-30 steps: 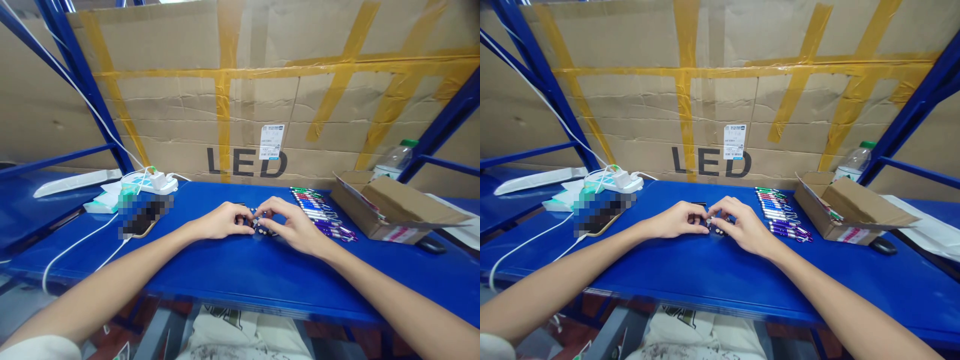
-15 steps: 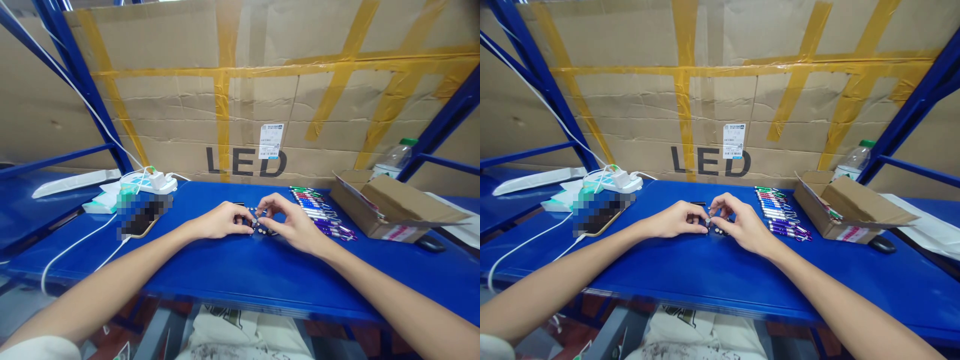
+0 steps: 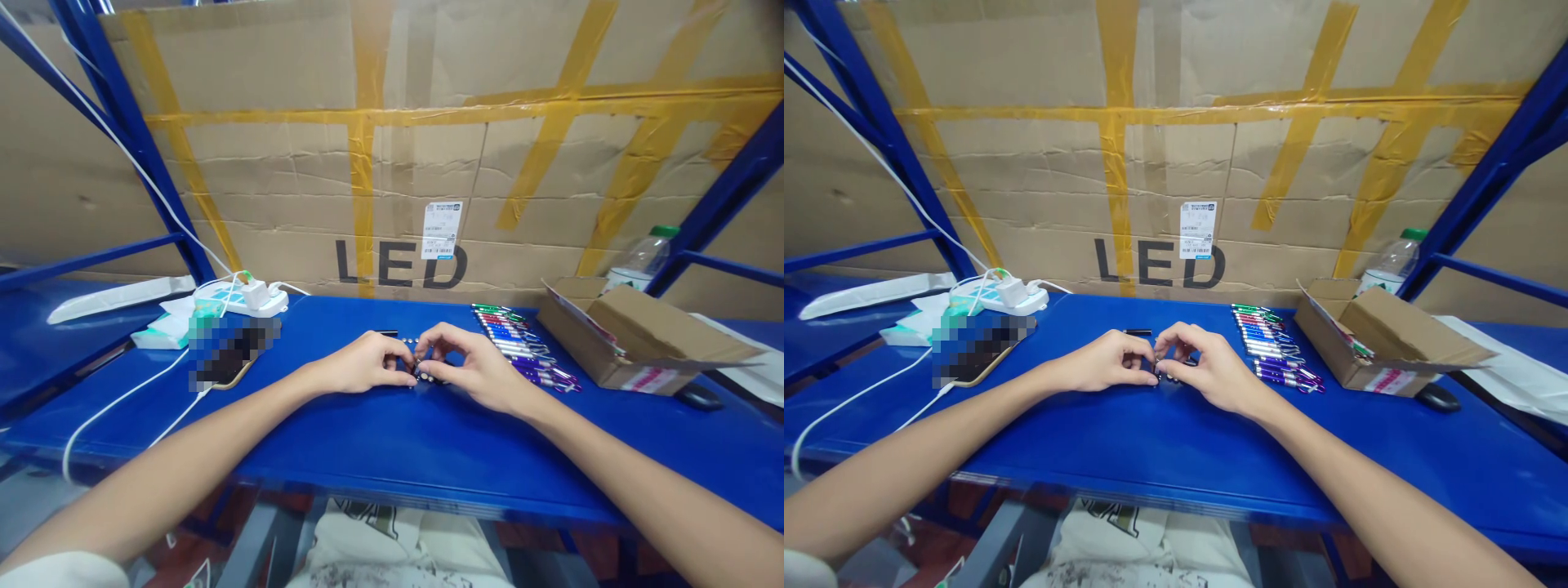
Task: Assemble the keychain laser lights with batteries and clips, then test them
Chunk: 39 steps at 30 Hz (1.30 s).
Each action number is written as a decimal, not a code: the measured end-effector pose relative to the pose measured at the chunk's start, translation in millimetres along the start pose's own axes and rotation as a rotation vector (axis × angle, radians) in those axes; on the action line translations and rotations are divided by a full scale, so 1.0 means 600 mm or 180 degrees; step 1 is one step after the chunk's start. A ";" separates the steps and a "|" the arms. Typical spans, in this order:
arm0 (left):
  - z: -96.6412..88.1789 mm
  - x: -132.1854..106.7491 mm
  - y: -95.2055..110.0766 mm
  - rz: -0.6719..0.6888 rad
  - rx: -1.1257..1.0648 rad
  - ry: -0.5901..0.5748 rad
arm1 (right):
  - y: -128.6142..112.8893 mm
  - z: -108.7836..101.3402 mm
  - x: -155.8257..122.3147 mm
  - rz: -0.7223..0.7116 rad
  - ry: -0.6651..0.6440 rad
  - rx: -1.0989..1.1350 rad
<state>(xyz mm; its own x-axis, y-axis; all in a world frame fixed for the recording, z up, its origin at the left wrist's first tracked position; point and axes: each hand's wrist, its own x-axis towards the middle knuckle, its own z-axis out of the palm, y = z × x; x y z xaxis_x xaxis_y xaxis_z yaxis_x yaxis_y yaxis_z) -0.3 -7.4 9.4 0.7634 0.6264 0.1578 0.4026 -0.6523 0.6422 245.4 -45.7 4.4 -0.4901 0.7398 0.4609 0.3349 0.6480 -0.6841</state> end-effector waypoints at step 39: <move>0.000 -0.003 0.009 0.0515 0.0754 0.0210 | 0.001 0.000 0.002 -0.0102 -0.0119 -0.0091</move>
<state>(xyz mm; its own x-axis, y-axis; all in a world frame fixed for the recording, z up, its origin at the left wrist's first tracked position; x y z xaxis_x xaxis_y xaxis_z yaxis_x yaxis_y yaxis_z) 0.4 -12.0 12.5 0.7959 0.5274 0.2974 0.3908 -0.8226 0.4130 245.3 -44.4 4.6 -0.5305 0.7117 0.4605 0.3411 0.6765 -0.6527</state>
